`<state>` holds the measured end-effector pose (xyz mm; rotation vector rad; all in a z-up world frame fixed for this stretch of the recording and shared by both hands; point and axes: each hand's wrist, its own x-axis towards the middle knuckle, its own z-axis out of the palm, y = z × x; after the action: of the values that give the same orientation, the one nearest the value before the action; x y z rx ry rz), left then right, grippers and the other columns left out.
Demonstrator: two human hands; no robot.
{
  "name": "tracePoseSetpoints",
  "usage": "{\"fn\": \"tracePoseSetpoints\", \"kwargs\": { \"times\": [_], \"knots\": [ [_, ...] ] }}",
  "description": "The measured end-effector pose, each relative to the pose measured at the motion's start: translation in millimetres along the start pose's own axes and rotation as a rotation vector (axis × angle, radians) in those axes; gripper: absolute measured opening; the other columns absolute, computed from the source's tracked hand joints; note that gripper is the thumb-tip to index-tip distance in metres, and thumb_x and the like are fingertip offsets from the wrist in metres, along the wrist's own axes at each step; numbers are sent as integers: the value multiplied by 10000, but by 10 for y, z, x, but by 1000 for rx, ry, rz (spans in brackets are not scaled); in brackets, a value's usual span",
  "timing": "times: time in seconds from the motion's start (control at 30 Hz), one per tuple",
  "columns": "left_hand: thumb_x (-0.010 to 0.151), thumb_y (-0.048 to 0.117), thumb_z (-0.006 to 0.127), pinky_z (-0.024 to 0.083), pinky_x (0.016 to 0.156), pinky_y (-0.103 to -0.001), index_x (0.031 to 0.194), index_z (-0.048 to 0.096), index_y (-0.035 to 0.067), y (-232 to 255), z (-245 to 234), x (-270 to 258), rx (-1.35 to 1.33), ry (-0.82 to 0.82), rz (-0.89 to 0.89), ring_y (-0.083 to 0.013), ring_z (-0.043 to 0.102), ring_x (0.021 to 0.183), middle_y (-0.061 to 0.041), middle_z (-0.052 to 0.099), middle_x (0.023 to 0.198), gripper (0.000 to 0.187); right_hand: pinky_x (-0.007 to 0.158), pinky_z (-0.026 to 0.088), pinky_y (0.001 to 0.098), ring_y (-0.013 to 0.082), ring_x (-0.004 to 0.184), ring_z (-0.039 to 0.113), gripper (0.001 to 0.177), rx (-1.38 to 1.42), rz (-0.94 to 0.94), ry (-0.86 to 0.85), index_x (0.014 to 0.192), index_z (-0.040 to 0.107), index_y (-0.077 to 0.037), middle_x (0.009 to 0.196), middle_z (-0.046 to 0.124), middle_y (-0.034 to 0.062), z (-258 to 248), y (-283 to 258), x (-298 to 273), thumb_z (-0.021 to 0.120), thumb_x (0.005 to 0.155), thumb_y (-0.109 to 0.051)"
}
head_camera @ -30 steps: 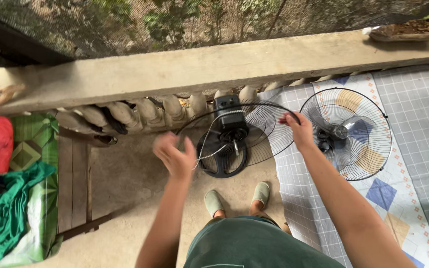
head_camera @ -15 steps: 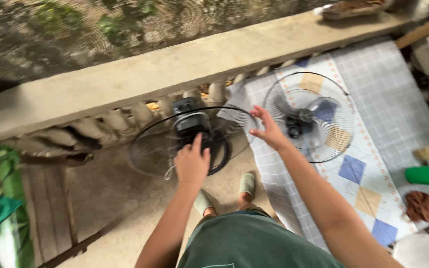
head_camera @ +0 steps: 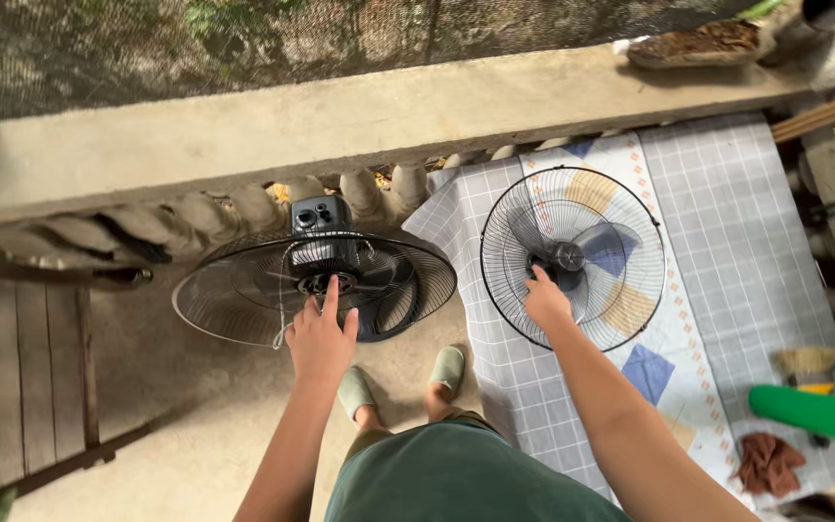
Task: The person reassembles a standing electric fan by attaching the motor housing to the base, securing the front grille, installing the fan blade, and fastening the rear grille. The person uses a cloth to wipe the base before assembly.
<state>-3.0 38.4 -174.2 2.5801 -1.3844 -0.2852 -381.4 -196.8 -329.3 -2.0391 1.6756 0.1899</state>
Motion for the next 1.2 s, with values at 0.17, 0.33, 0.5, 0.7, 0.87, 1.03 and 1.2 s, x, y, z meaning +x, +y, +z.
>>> {"fn": "tracePoseSetpoints", "kwargs": {
  "times": [0.17,0.33,0.5,0.7,0.87,1.03,1.2],
  "knots": [
    [925,480,624,436,974,-570,1580,376,304,48,83,5,-16,35,-23,-415,584,1207,-253,553,1428,721,1053,492,505,326,1374,489,391,-195,56,-179,1307,646,-65,1705,242,49,48,-82,285,548,931,-109],
    [909,468,639,450,944,-560,1565,389,312,71,35,30,-37,46,-46,-421,577,1213,-247,547,1434,719,1072,481,476,349,1305,545,408,1,-174,49,1268,683,-48,1519,490,95,59,-88,289,627,871,-123],
    [930,437,635,468,945,-557,1534,454,286,96,-69,18,-124,60,-33,-420,587,1199,-248,584,1373,648,926,473,411,250,1070,624,338,752,-3,66,1194,760,-80,1213,685,78,62,-167,-27,731,864,-145],
    [1021,304,549,512,897,-501,1526,481,272,-129,-26,79,-304,-30,25,-396,636,1065,-162,660,1196,510,865,503,441,253,911,596,225,2050,368,-405,1017,665,-64,946,677,55,84,-377,-650,684,992,-287],
    [1117,282,487,513,935,-433,1548,549,243,-556,201,274,-802,-145,89,-352,642,1057,-160,678,1153,437,853,521,511,294,866,593,221,1988,325,-574,1094,641,-76,865,588,63,265,-1085,-1254,620,1022,-284],
    [1061,459,366,475,972,-364,1558,436,292,-900,294,546,-1451,-728,-199,-194,599,1212,-41,565,1462,529,782,498,455,288,861,602,389,1915,275,-825,1314,645,-104,956,625,90,257,-2148,-1749,464,1025,-291],
    [1055,529,360,446,1019,-408,1585,391,298,-1153,325,680,-1786,-983,-231,-266,500,1337,-104,476,1564,579,861,494,395,285,941,605,408,1871,304,-786,1329,563,-104,1144,690,180,256,-2982,-1864,357,1031,-290]
  ]
}}
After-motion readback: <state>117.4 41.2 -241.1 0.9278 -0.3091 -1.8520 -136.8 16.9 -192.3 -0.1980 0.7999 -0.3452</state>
